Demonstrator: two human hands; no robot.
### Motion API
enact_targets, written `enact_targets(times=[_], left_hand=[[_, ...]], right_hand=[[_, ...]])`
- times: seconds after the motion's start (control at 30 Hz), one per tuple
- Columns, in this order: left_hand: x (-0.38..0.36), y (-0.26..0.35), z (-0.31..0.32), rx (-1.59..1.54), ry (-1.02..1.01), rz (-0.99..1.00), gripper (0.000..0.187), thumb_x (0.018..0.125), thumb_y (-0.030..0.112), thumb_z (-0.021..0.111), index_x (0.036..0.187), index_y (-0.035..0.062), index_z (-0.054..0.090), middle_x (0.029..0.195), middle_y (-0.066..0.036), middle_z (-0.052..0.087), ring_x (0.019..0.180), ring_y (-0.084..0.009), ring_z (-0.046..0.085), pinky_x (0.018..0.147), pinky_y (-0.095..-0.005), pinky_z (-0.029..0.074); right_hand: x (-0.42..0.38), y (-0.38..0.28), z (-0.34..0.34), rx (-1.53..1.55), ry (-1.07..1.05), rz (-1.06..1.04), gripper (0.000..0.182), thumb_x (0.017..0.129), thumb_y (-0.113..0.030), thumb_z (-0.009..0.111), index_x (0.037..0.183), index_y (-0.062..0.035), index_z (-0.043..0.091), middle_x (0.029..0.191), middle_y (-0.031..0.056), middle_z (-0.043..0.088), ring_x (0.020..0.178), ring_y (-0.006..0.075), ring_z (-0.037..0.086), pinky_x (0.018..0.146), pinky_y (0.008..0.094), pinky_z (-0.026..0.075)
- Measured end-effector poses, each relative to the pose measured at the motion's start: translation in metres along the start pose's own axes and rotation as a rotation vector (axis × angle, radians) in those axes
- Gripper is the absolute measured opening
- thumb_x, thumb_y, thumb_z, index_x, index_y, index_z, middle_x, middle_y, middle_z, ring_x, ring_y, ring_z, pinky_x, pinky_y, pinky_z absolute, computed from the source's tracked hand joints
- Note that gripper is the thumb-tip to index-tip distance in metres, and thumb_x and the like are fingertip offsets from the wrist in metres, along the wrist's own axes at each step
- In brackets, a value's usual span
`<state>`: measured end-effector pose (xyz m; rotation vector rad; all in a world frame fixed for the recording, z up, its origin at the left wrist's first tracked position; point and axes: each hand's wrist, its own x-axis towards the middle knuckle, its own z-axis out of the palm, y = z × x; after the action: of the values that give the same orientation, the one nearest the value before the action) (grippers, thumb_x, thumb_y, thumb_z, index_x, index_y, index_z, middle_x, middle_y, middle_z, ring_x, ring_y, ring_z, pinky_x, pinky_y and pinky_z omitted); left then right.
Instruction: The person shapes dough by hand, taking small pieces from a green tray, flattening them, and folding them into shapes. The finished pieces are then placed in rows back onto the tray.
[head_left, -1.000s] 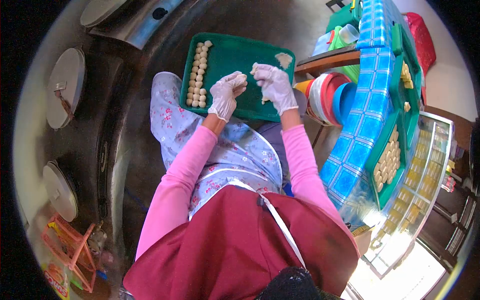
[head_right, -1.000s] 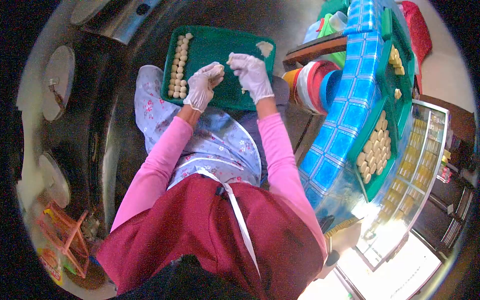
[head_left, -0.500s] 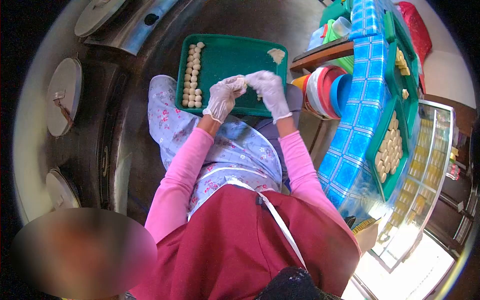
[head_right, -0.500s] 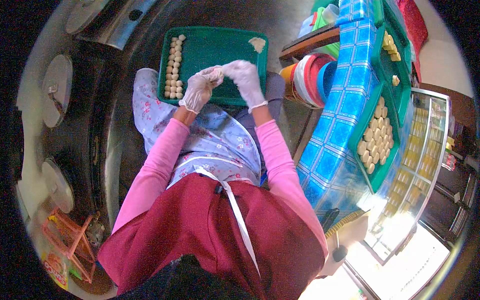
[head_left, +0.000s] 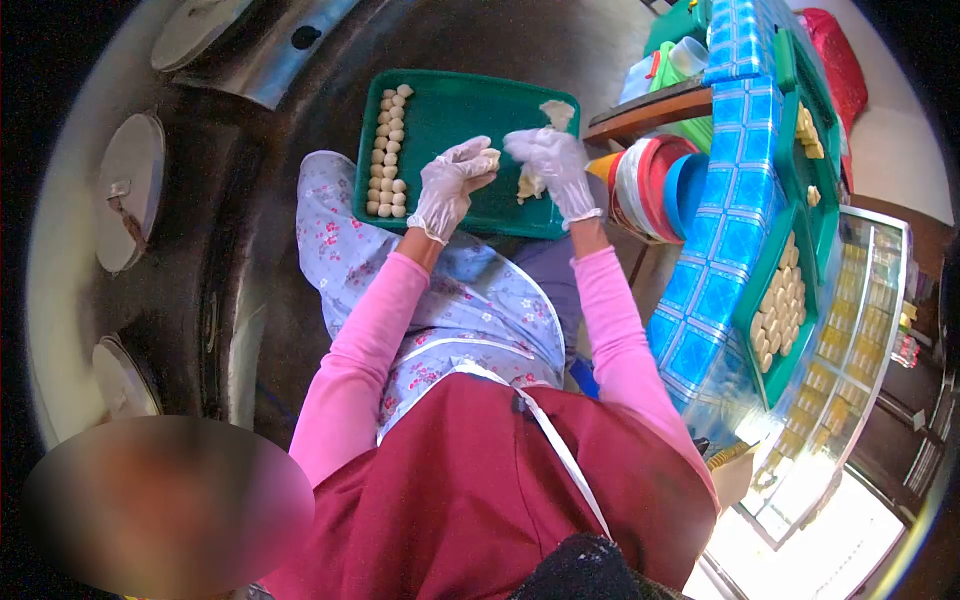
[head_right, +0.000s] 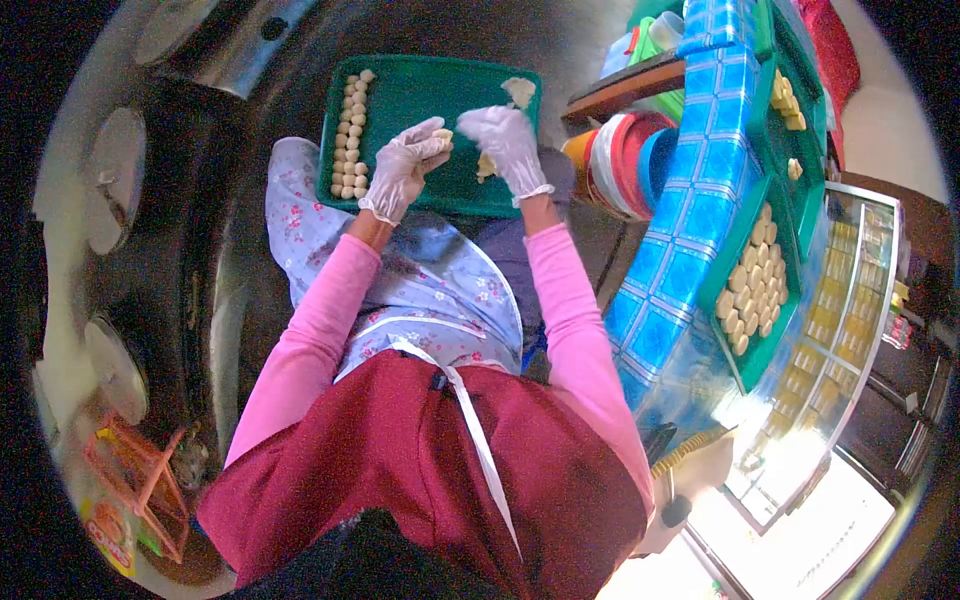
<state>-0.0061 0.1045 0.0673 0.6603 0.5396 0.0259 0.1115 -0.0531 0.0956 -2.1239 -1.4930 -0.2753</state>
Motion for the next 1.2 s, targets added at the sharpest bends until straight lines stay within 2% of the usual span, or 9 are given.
enact_targets(times=[0.07,0.1,0.37,0.47,0.7,0.83,0.93,1.1,1.2], left_hand=[[-0.003,-0.005,0.001,0.093,0.000,-0.014,0.034,0.083,0.002,0.065,0.117,-0.0031,0.059,0.105,-0.011,0.067,0.087,-0.0179,0.066,0.076,-0.0257,0.053],[-0.003,-0.005,0.000,0.152,-0.006,-0.015,0.034,0.083,0.002,0.065,0.116,-0.0029,0.060,0.104,-0.011,0.067,0.085,-0.0175,0.066,0.075,-0.0252,0.053],[0.001,-0.009,-0.006,0.147,-0.065,0.068,0.021,0.083,-0.002,0.063,0.103,-0.0059,0.064,0.099,-0.014,0.067,0.085,-0.0222,0.066,0.079,-0.0311,0.056],[0.006,-0.020,-0.002,-0.080,0.071,-0.048,0.027,0.081,-0.007,0.061,0.108,-0.0083,0.060,0.104,-0.017,0.066,0.090,-0.0257,0.066,0.082,-0.0325,0.055],[-0.022,-0.053,0.027,-0.111,0.200,0.328,0.043,0.081,-0.004,0.062,0.123,-0.0106,0.053,0.115,-0.017,0.063,0.097,-0.0206,0.063,0.082,-0.0282,0.052],[-0.026,-0.031,0.017,0.220,0.189,0.143,0.047,0.078,0.016,0.074,0.118,-0.0054,0.060,0.117,-0.013,0.063,0.098,-0.0170,0.063,0.079,-0.0279,0.050],[-0.028,-0.014,0.021,0.279,0.216,0.133,0.044,0.079,0.014,0.073,0.117,-0.0043,0.061,0.111,-0.012,0.066,0.091,-0.0170,0.065,0.078,-0.0277,0.051],[-0.009,-0.010,0.004,0.194,-0.043,-0.015,0.034,0.080,0.006,0.068,0.112,-0.0063,0.062,0.108,-0.014,0.066,0.088,-0.0192,0.066,0.077,-0.0298,0.054],[-0.004,-0.014,0.001,0.097,0.019,-0.027,0.029,0.081,0.003,0.066,0.109,-0.0068,0.063,0.106,-0.014,0.066,0.090,-0.0201,0.066,0.077,-0.0293,0.055]], right_hand=[[0.007,-0.051,-0.010,0.998,-0.047,1.003,0.013,0.078,-0.007,0.069,0.091,-0.0042,0.072,0.090,0.0060,0.071,0.078,0.0143,0.066,0.069,0.0272,0.053],[0.005,-0.055,-0.008,1.010,0.006,1.034,0.016,0.077,-0.006,0.070,0.093,-0.0037,0.072,0.090,0.0054,0.070,0.079,0.0129,0.065,0.070,0.0264,0.052],[-0.015,-0.064,0.012,0.741,0.318,0.696,0.011,0.071,-0.001,0.073,0.082,-0.0035,0.072,0.086,0.0032,0.068,0.078,0.0103,0.062,0.070,0.0235,0.048],[-0.030,-0.054,0.035,0.856,0.367,0.895,0.009,0.071,0.000,0.071,0.080,-0.0017,0.072,0.085,0.0035,0.068,0.077,0.0102,0.062,0.069,0.0236,0.048],[-0.019,-0.076,0.050,0.875,0.668,1.038,0.018,0.078,-0.003,0.068,0.094,0.0028,0.072,0.089,0.0084,0.071,0.071,0.0111,0.063,0.060,0.0234,0.050],[-0.027,-0.070,0.031,0.688,0.451,0.802,0.018,0.077,-0.005,0.070,0.093,0.0046,0.071,0.085,0.0080,0.071,0.066,0.0116,0.064,0.056,0.0231,0.050],[-0.018,-0.065,0.022,1.100,0.411,1.162,0.020,0.076,-0.007,0.073,0.092,0.0040,0.071,0.081,0.0074,0.071,0.066,0.0125,0.064,0.055,0.0230,0.050],[-0.015,-0.057,-0.007,1.005,0.169,0.964,0.023,0.073,-0.009,0.072,0.094,-0.0002,0.073,0.090,0.0085,0.071,0.068,0.0129,0.065,0.055,0.0242,0.050],[-0.024,-0.028,-0.018,0.659,0.494,1.031,0.022,0.074,-0.018,0.068,0.089,-0.0019,0.073,0.085,0.0127,0.071,0.069,0.0223,0.067,0.060,0.0327,0.052]])
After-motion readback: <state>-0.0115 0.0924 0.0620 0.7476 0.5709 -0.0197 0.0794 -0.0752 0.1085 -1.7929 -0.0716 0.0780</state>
